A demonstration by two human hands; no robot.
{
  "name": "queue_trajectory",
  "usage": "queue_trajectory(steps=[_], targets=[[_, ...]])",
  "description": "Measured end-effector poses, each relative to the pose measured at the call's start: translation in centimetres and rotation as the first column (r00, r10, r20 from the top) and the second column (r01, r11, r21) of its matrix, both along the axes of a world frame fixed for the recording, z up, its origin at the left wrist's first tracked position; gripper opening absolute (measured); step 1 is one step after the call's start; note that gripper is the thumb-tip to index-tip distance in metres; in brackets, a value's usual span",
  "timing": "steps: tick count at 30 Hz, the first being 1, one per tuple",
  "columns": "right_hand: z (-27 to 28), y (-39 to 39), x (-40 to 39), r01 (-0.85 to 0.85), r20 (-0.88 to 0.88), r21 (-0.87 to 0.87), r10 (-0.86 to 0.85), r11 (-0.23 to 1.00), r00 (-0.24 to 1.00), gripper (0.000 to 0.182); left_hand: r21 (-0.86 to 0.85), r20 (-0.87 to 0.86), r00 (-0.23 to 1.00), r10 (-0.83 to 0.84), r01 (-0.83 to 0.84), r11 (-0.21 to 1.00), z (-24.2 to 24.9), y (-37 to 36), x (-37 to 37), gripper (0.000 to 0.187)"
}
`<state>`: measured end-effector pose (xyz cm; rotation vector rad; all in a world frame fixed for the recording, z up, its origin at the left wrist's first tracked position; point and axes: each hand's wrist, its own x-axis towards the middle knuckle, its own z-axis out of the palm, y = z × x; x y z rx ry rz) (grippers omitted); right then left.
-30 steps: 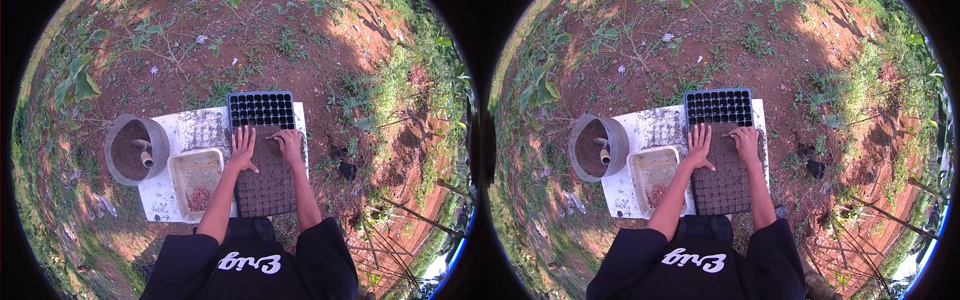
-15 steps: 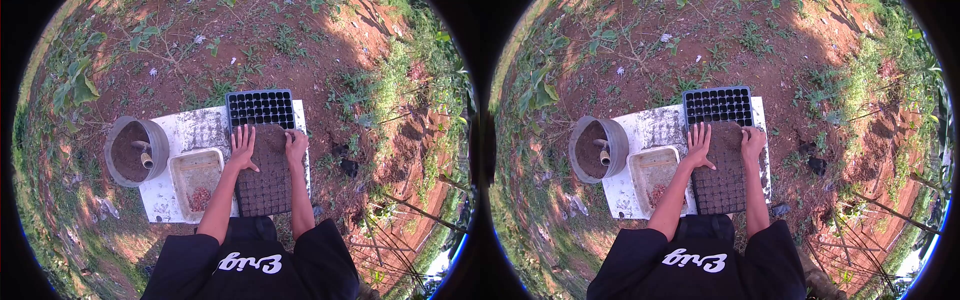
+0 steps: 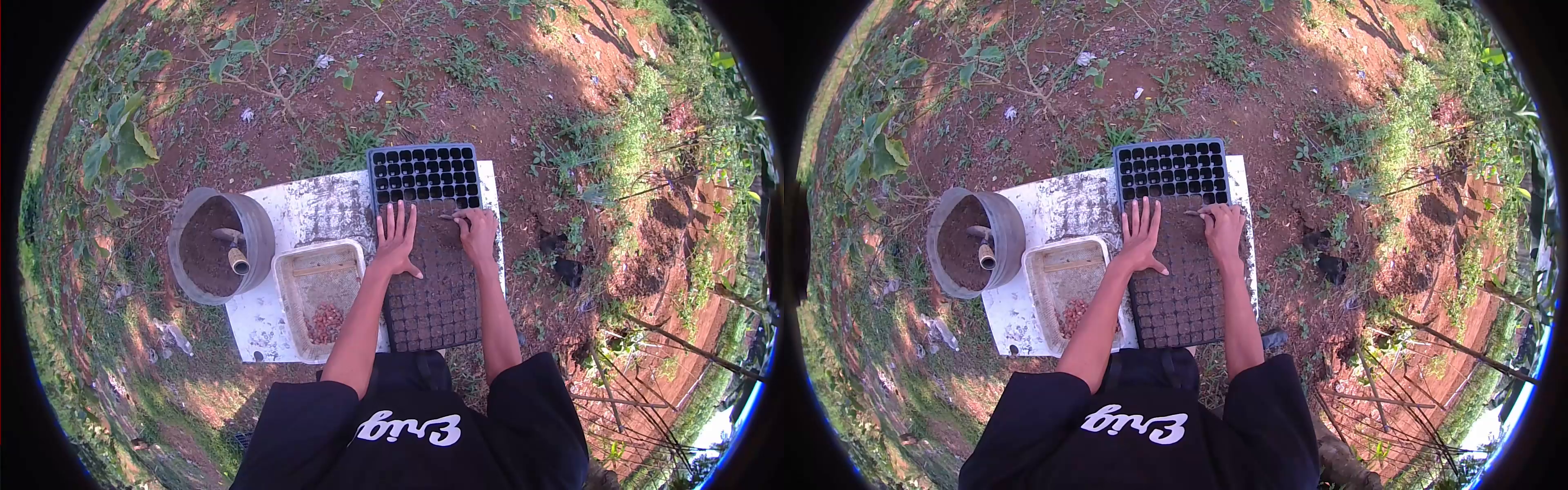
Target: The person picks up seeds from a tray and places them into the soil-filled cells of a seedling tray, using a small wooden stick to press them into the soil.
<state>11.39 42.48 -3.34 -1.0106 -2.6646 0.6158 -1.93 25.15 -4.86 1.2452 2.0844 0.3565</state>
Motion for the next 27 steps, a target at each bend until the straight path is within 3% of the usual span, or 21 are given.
queue_trajectory(steps=[2, 3, 5, 7, 9, 12, 15, 19, 22, 24, 27], targets=[[-0.9, 0.1, 0.8, 0.154, -0.214, -0.051, -0.161, 0.987, 0.963, 0.007, 0.003, -0.002, 1.000, -0.005, 0.005, 1.000, -0.1, 0.0, 0.0, 0.164], [-1.4, -0.1, 1.3, 0.154, -0.215, -0.050, -0.161, 0.987, 0.963, 0.007, 0.003, 0.004, 1.000, -0.007, 0.007, 1.000, -0.2, 0.0, 0.0, 0.165], [-1.7, -0.6, 1.9, 0.475, -0.101, 0.032, -0.470, 0.879, 0.877, 0.009, 0.002, 0.007, 1.000, -0.010, 0.010, 1.000, -0.2, 0.0, 0.0, 0.165], [-1.9, -1.1, 2.1, 0.475, -0.085, -0.008, -0.474, 0.880, 0.876, 0.009, -0.011, 0.004, 1.000, -0.013, 0.013, 1.000, -0.1, 0.0, -0.1, 0.165], [-1.8, -1.4, 2.2, 0.369, -0.132, -0.023, -0.368, 0.929, 0.920, 0.010, -0.015, 0.002, 1.000, -0.016, 0.016, 1.000, 0.0, 0.1, -0.1, 0.165], [-1.8, -1.4, 2.4, 0.397, -0.138, -0.115, -0.410, 0.911, 0.902, 0.010, -0.036, 0.009, 1.000, -0.022, 0.022, 0.999, 0.0, 0.2, -0.1, 0.166], [-1.1, -1.7, 2.1, 0.508, -0.050, -0.055, -0.510, 0.860, 0.859, 0.011, -0.059, 0.012, 1.000, -0.019, 0.020, 0.998, -0.1, 0.3, -0.1, 0.167], [-1.5, -1.5, 2.7, 0.416, -0.094, -0.169, -0.434, 0.894, 0.896, 0.011, -0.048, -0.005, 1.000, -0.021, 0.021, 0.999, 0.0, 0.2, -0.1, 0.166], [-0.9, -1.9, 2.9, 0.488, -0.140, -0.105, -0.499, 0.866, 0.855, 0.013, -0.015, -0.018, 1.000, -0.021, 0.020, 1.000, -0.3, 0.1, 0.0, 0.166], [-0.7, -2.9, 3.2, 0.636, -0.013, -0.059, -0.637, 0.770, 0.770, 0.015, -0.009, -0.019, 1.000, -0.017, 0.017, 1.000, -0.5, 0.0, 0.0, 0.166], [-0.6, -4.7, 3.0, 0.680, 0.063, -0.062, -0.677, 0.730, 0.733, 0.017, -0.006, -0.020, 1.000, -0.014, 0.014, 1.000, -0.5, 0.1, 0.1, 0.165]])
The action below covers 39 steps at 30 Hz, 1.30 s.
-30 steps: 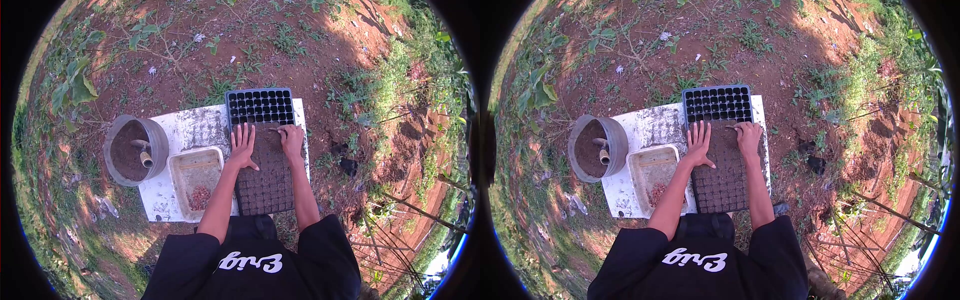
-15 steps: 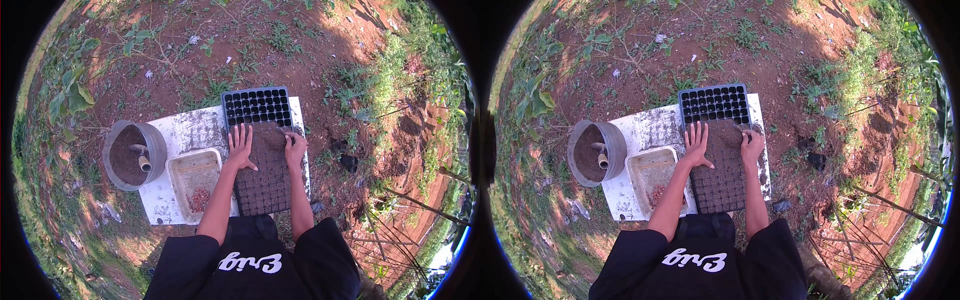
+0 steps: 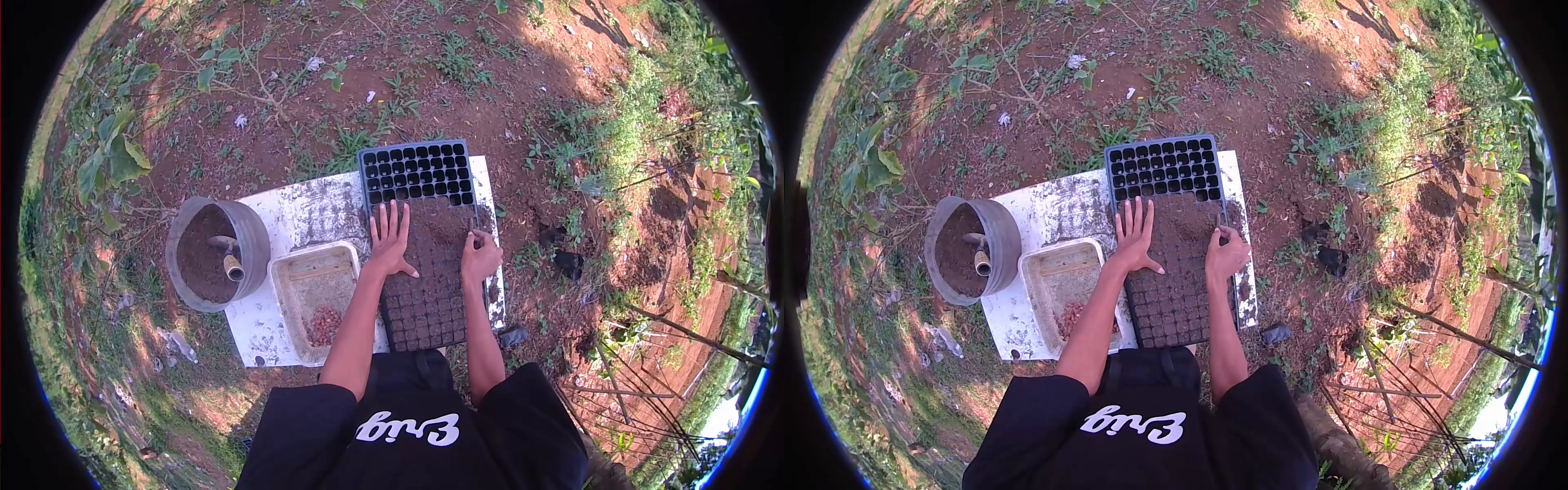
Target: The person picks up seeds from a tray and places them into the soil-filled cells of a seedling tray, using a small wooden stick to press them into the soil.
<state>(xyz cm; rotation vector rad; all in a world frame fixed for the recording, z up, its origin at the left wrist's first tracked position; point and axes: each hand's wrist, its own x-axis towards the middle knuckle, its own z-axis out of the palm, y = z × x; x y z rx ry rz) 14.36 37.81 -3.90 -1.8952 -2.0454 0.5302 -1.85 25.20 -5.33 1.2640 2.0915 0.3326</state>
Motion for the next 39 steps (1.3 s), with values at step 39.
queue_trajectory(steps=[39], targets=[[-1.3, 1.2, -1.6, -0.099, -0.129, -0.031, 0.095, 0.995, 0.987, 0.018, -0.028, 0.004, 1.000, -0.001, 0.001, 1.000, 0.5, 0.1, -0.1, 0.165]])
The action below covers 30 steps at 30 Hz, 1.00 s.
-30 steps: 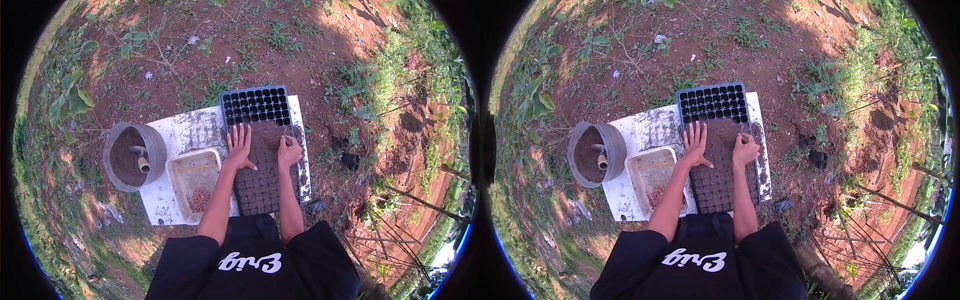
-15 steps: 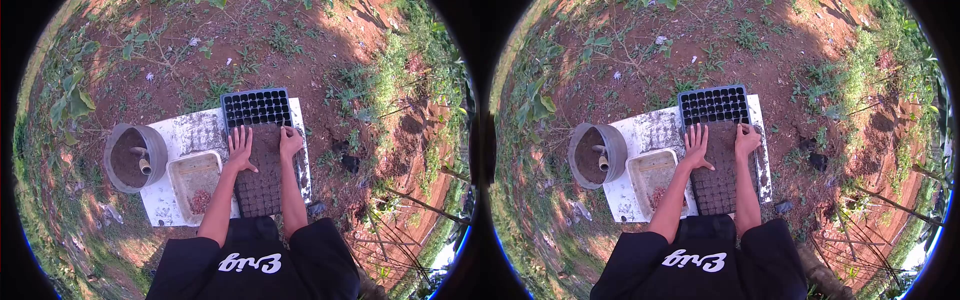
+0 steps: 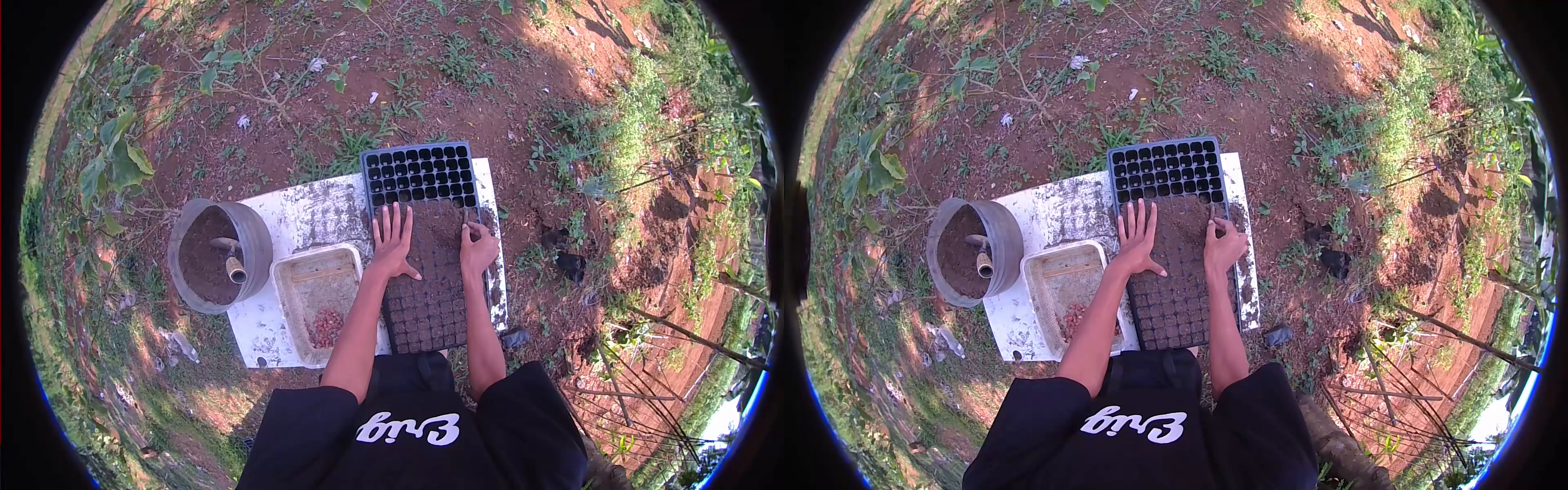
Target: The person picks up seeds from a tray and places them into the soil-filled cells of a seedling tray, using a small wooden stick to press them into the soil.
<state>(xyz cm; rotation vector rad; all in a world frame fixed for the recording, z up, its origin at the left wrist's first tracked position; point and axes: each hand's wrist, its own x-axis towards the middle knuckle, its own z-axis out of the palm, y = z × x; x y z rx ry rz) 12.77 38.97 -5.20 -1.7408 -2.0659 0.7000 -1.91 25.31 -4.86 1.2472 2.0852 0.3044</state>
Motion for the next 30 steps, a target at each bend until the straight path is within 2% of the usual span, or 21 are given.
queue_trajectory(steps=[2, 3, 5, 6, 8, 9, 11, 12, 13, 15, 18, 21, 25, 26, 29, 30], targets=[[-0.5, 0.2, -0.7, -0.002, -0.079, 0.117, 0.011, 0.993, 0.997, 0.016, 0.013, -0.002, 1.000, 0.002, -0.002, 1.000, -0.1, 0.0, 0.0, 0.165], [-0.6, 0.4, -0.8, 0.000, -0.080, 0.117, 0.010, 0.993, 0.997, 0.016, 0.008, -0.002, 1.000, 0.002, -0.002, 1.000, -0.1, 0.0, 0.1, 0.165], [0.3, 0.8, -1.5, -0.052, -0.041, -0.039, 0.050, 0.998, 0.998, 0.015, 0.005, -0.006, 1.000, 0.002, -0.002, 1.000, -0.3, 0.1, 0.0, 0.165], [0.8, 1.1, -1.9, -0.054, -0.045, -0.038, 0.053, 0.998, 0.998, 0.015, 0.013, -0.005, 1.000, 0.005, -0.005, 1.000, -0.3, 0.0, 0.1, 0.165], [1.2, 2.0, -2.2, -0.097, -0.015, 0.172, 0.101, 0.980, 0.995, 0.011, 0.019, -0.002, 1.000, 0.010, -0.010, 1.000, -0.3, -0.1, 0.0, 0.166], [1.4, 2.6, -2.4, -0.098, -0.014, 0.172, 0.101, 0.980, 0.995, 0.011, 0.006, -0.002, 1.000, 0.005, -0.005, 1.000, -0.3, 0.0, 0.0, 0.166], [1.0, 4.1, -2.7, -0.326, 0.044, 0.265, 0.326, 0.908, 0.944, 0.008, -0.005, 0.001, 1.000, -0.004, 0.004, 1.000, 0.0, 0.1, 0.1, 0.166], [0.7, 4.7, -2.8, -0.380, 0.032, 0.295, 0.388, 0.877, 0.921, 0.007, -0.013, 0.005, 1.000, -0.005, 0.005, 1.000, 0.1, 0.1, 0.0, 0.165], [0.8, 5.2, -3.0, -0.380, 0.030, 0.297, 0.389, 0.876, 0.921, 0.007, -0.022, 0.007, 1.000, -0.003, 0.003, 1.000, 0.1, 0.1, -0.1, 0.165], [0.8, 5.7, -3.1, -0.533, 0.066, 0.229, 0.533, 0.814, 0.843, 0.007, -0.013, -0.002, 1.000, -0.002, 0.002, 1.000, 0.0, 0.0, -0.1, 0.165], [1.1, 5.5, -2.8, -0.588, 0.042, 0.217, 0.595, 0.779, 0.803, 0.007, -0.003, -0.004, 1.000, -0.004, 0.004, 1.000, -0.3, 0.0, 0.1, 0.165], [0.7, 5.5, -2.1, -0.616, -0.018, 0.159, 0.626, 0.772, 0.780, 0.006, 0.006, -0.007, 1.000, -0.007, 0.007, 1.000, -0.3, 0.0, -0.1, 0.165], [1.6, 4.4, -1.4, -0.625, 0.041, 0.176, 0.629, 0.761, 0.777, 0.008, 0.025, -0.018, 1.000, -0.015, 0.015, 1.000, -0.5, -0.1, 0.0, 0.165], [1.6, 4.2, -1.4, -0.614, 0.008, 0.197, 0.625, 0.764, 0.780, 0.008, 0.034, -0.025, 1.000, -0.013, 0.014, 0.999, -0.2, -0.2, -0.1, 0.165], [1.9, 3.6, -1.4, -0.541, -0.066, 0.230, 0.568, 0.809, 0.821, 0.008, 0.075, -0.007, 1.000, 0.005, -0.004, 0.997, 0.9, -1.0, 0.0, 0.160], [2.1, 3.2, -1.3, -0.543, -0.067, 0.237, 0.571, 0.805, 0.818, 0.008, 0.156, -0.021, 0.999, 0.039, -0.036, 0.987, 1.2, -1.4, 0.3, 0.156]])
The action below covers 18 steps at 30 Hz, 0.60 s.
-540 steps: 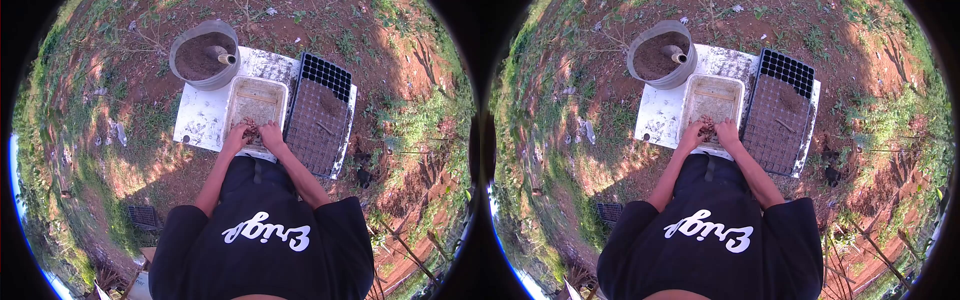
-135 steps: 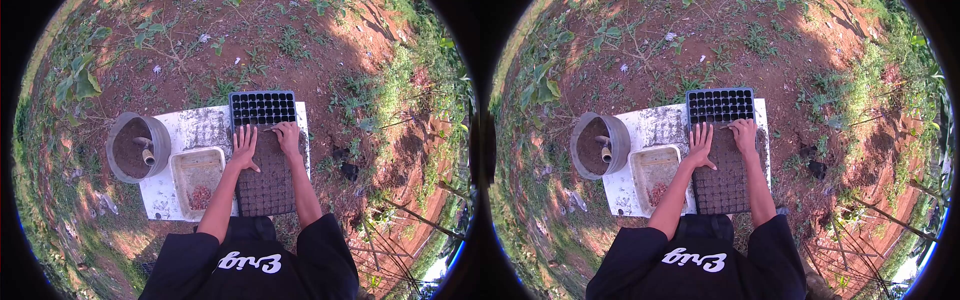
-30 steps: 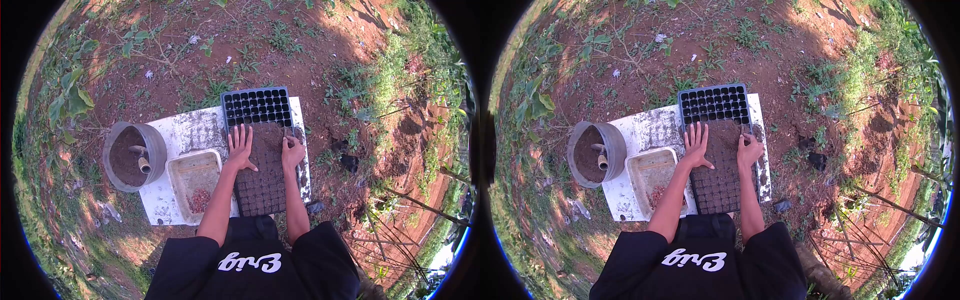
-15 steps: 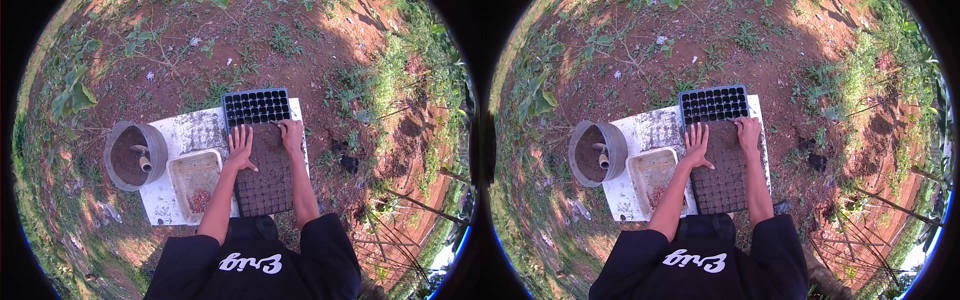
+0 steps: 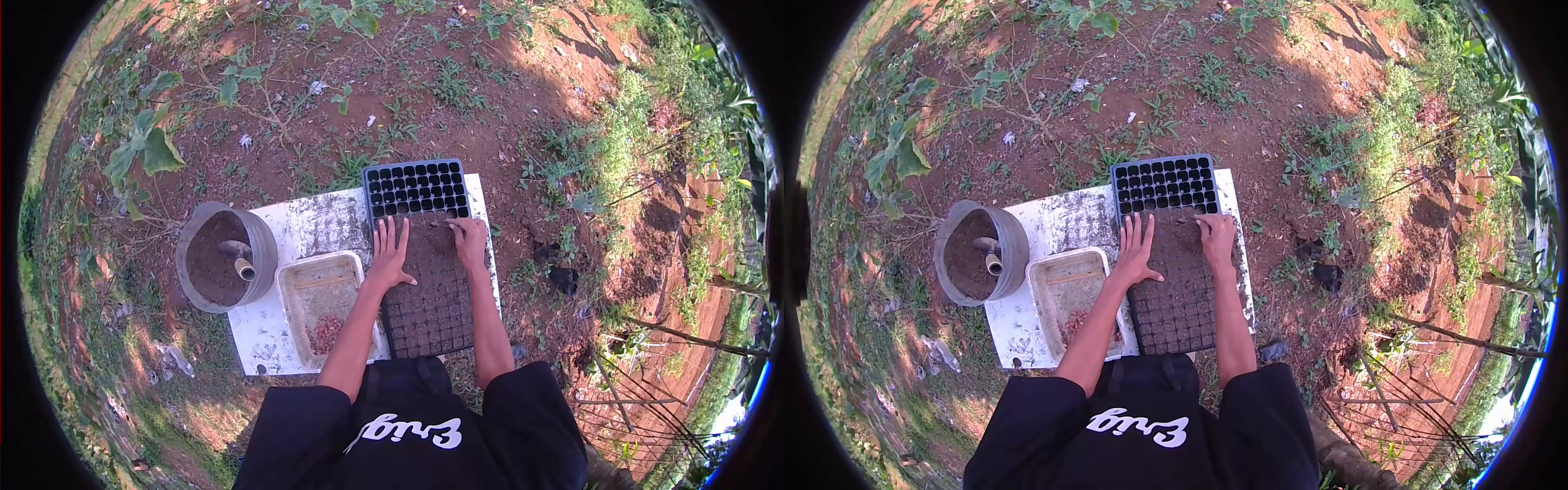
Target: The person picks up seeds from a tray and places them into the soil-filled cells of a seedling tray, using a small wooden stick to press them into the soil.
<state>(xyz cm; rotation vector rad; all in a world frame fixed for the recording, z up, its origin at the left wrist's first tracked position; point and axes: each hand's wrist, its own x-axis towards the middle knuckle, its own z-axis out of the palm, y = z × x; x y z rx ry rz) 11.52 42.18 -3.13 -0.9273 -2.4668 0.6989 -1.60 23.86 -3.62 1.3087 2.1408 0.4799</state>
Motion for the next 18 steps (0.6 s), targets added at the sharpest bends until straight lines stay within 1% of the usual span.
queue_trajectory(steps=[1, 2, 3, 4, 5, 6, 7, 8, 9, 10, 11, 13, 14, 15, 17, 18], targets=[[0.5, -0.7, 0.1, 0.085, -0.058, -0.077, -0.090, 0.993, 0.994, 0.008, 0.079, -0.011, 0.999, 0.036, -0.035, 0.996, 0.6, -0.5, 0.4, 0.152], [1.0, -1.6, 0.3, 0.161, -0.105, -0.161, -0.179, 0.974, 0.978, 0.009, 0.210, -0.018, 0.995, 0.100, -0.094, 0.973, 1.6, -1.2, 0.9, 0.129], [1.4, -2.6, 0.5, 0.226, -0.139, -0.250, -0.266, 0.941, 0.954, 0.010, 0.205, -0.015, 0.993, 0.114, -0.109, 0.973, 1.6, -1.6, 1.4, 0.129], [0.4, -3.4, 0.8, 0.250, -0.200, -0.286, -0.313, 0.925, 0.929, 0.013, 0.272, 0.140, 0.974, 0.177, -0.210, 0.939, 1.1, -2.2, 1.9, 0.116], [0.7, -4.7, 0.9, 0.227, -0.188, -0.300, -0.291, 0.927, 0.938, 0.013, 0.316, 0.294, 0.927, 0.232, -0.323, 0.892, 1.7, -3.0, 2.4, 0.103], [1.1, -6.2, 1.2, 0.232, -0.166, -0.394, -0.317, 0.890, 0.934, 0.014, 0.437, 0.234, 0.918, 0.319, -0.393, 0.809, 2.3, -3.8, 3.3, 0.064], [1.5, -8.0, 1.5, 0.239, -0.134, -0.485, -0.342, 0.841, 0.930, 0.016, 0.411, 0.236, 0.905, 0.353, -0.423, 0.808, 2.6, -4.9, 3.8, 0.064], [1.6, -9.8, 1.5, 0.212, -0.125, -0.528, -0.322, 0.822, 0.938, 0.016, 0.302, 0.452, 0.813, 0.367, -0.527, 0.794, 2.7, -5.8, 3.8, 0.049], [1.7, -11.2, 1.3, 0.192, -0.115, -0.542, -0.299, 0.818, 0.947, 0.016, 0.180, 0.641, 0.671, 0.372, -0.603, 0.777, 2.8, -6.7, 3.8, 0.035], [1.8, -12.8, 1.5, 0.132, -0.120, -0.562, -0.239, 0.816, 0.964, 0.015, 0.156, 0.706, 0.578, 0.410, -0.691, 0.705, 3.4, -7.7, 4.3, 0.019], [1.8, -14.4, 1.8, 0.076, -0.125, -0.582, -0.181, 0.810, 0.975, 0.015, 0.134, 0.704, 0.561, 0.435, -0.707, 0.695, 4.0, -9.2, 4.3, 0.019], [1.5, -17.0, 1.7, 0.035, -0.103, -0.627, -0.127, 0.779, 0.987, 0.014, 0.073, 0.644, 0.551, 0.530, -0.734, 0.675, 4.7, -11.8, 4.0, 0.020], [1.5, -18.1, 1.2, 0.004, -0.100, -0.657, -0.091, 0.754, 0.991, 0.014, 0.351, 0.597, 0.640, 0.484, -0.751, 0.560, 3.4, -12.7, 4.1, 0.019], [1.5, -19.3, 0.8, 0.001, -0.095, -0.664, -0.086, 0.748, 0.992, 0.014, 0.342, 0.595, 0.635, 0.494, -0.756, 0.559, 2.1, -14.2, 4.1, 0.019], [2.3, -21.5, -0.2, -0.114, -0.111, -0.668, 0.052, 0.735, 0.992, 0.019, 0.114, 0.483, 0.580, 0.656, -0.784, 0.610, 3.1, -17.3, 2.8, 0.027], [2.7, -22.2, -0.9, -0.133, -0.041, -0.668, 0.142, 0.732, 0.989, 0.016, 0.114, 0.483, 0.579, 0.657, -0.786, 0.608, 3.5, -18.2, 2.1, 0.027]])
